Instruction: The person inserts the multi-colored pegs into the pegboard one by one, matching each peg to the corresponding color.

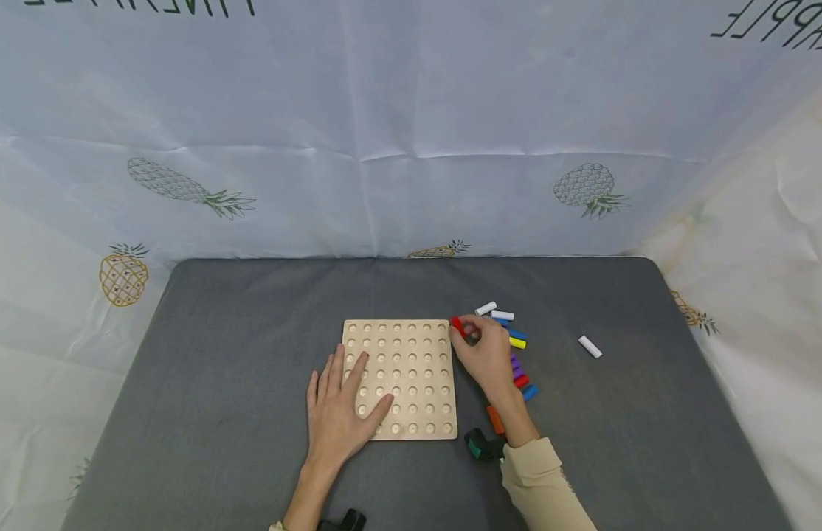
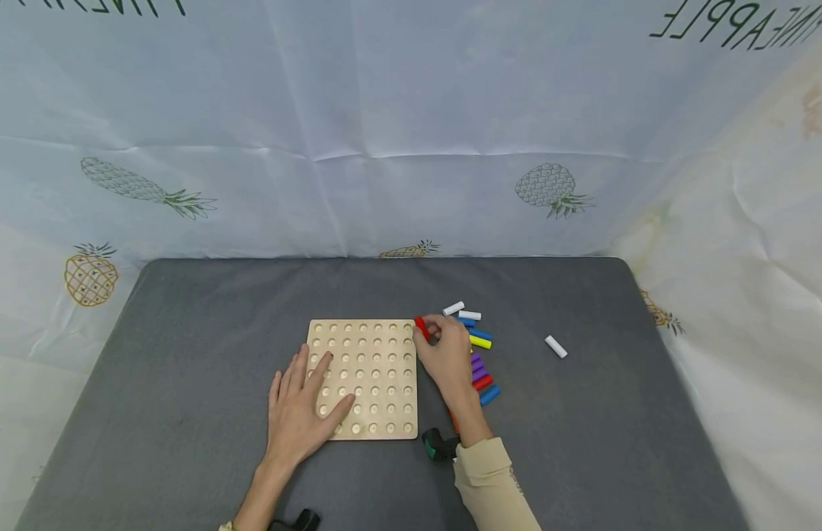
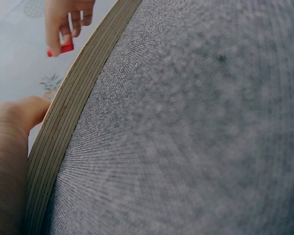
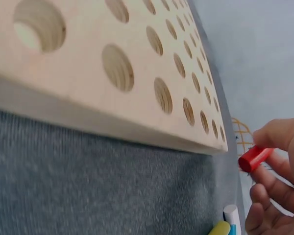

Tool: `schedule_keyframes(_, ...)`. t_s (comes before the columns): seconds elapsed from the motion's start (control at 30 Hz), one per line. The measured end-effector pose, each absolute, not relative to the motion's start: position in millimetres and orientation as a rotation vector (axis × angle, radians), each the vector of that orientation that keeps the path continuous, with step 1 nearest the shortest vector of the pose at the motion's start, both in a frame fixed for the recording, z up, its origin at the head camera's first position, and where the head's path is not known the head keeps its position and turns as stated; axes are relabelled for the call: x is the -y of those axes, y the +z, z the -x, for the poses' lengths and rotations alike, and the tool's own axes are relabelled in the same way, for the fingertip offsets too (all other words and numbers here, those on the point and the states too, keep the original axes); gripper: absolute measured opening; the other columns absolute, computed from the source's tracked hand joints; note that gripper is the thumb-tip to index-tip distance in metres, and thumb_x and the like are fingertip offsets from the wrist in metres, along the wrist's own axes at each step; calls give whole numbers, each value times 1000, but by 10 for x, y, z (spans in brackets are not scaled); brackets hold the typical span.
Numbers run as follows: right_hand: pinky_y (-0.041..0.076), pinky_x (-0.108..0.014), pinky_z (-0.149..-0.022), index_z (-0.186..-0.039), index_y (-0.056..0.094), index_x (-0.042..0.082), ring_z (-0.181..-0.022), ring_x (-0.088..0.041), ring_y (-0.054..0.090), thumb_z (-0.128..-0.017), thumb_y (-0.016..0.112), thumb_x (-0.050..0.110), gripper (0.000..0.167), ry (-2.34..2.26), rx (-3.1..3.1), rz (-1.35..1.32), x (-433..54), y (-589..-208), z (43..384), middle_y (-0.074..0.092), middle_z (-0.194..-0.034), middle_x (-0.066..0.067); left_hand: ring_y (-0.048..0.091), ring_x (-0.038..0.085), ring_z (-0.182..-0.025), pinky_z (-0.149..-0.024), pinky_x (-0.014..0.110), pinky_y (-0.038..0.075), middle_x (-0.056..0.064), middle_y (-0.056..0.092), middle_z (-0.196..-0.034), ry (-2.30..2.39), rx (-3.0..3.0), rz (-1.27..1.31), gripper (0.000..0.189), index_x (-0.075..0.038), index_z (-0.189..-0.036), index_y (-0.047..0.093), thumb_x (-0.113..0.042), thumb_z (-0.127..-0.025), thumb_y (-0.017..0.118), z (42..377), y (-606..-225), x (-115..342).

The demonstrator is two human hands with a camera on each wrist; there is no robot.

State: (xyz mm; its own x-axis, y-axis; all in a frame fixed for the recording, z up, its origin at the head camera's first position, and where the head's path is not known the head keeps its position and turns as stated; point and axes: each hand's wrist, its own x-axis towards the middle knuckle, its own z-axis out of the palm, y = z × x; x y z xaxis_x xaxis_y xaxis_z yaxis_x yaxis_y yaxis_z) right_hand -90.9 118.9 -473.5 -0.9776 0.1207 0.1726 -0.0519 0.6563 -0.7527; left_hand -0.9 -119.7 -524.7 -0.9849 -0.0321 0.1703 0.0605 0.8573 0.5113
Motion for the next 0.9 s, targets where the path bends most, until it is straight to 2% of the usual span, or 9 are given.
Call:
schedule_keyframes(0.07,54,-34,-73,-101,76,-1,-79,-27,66,-87,78,12,19,1259,2615,26,-1170,-4738,913,71,-84,-15,32,44,-153,-124,66,15,18,29,-168,-796,2860,21,85,-18,-152,51,-59,-81,75,11,-5248,1194)
schedule_keyframes(0.3,49,-19,-64,-100,76,1,-77,-25,67,-84,80,12,19,1438,2462,-10,-1086,-4809,959,73,-83,-14,33,44,-152,-123,66,15,18,29,-168,-806,2852,14,84,-19,-151,52,-58,-80,75,8,-5241,1189)
schedule_keyframes(0.5,49,-17,-65,-100,75,3,-77,-22,66,-85,80,11,19,1581,2411,39,-966,-4854,955,72,-84,-13,34,44,-151,-123,66,16,18,30,-168,-796,2844,21,84,-19,-151,52,-58,-80,76,11,-5245,1193)
schedule_keyframes(0.73,49,-14,-62,-101,74,5,-71,-9,60,-87,80,11,17,1754,2344,59,-830,-4894,942,71,-86,-13,34,44,-151,-123,66,17,18,30,-168,-788,2854,15,84,-19,-151,52,-58,-81,75,7,-5242,1192)
schedule_keyframes(0.9,50,-15,-61,-100,75,7,-72,-8,61,-88,79,13,14,1788,2320,76,-737,-4917,948,71,-86,-11,34,43,-151,-123,65,17,17,30,-168,-780,2866,11,83,-21,-152,51,-59,-81,74,5,-5238,1197)
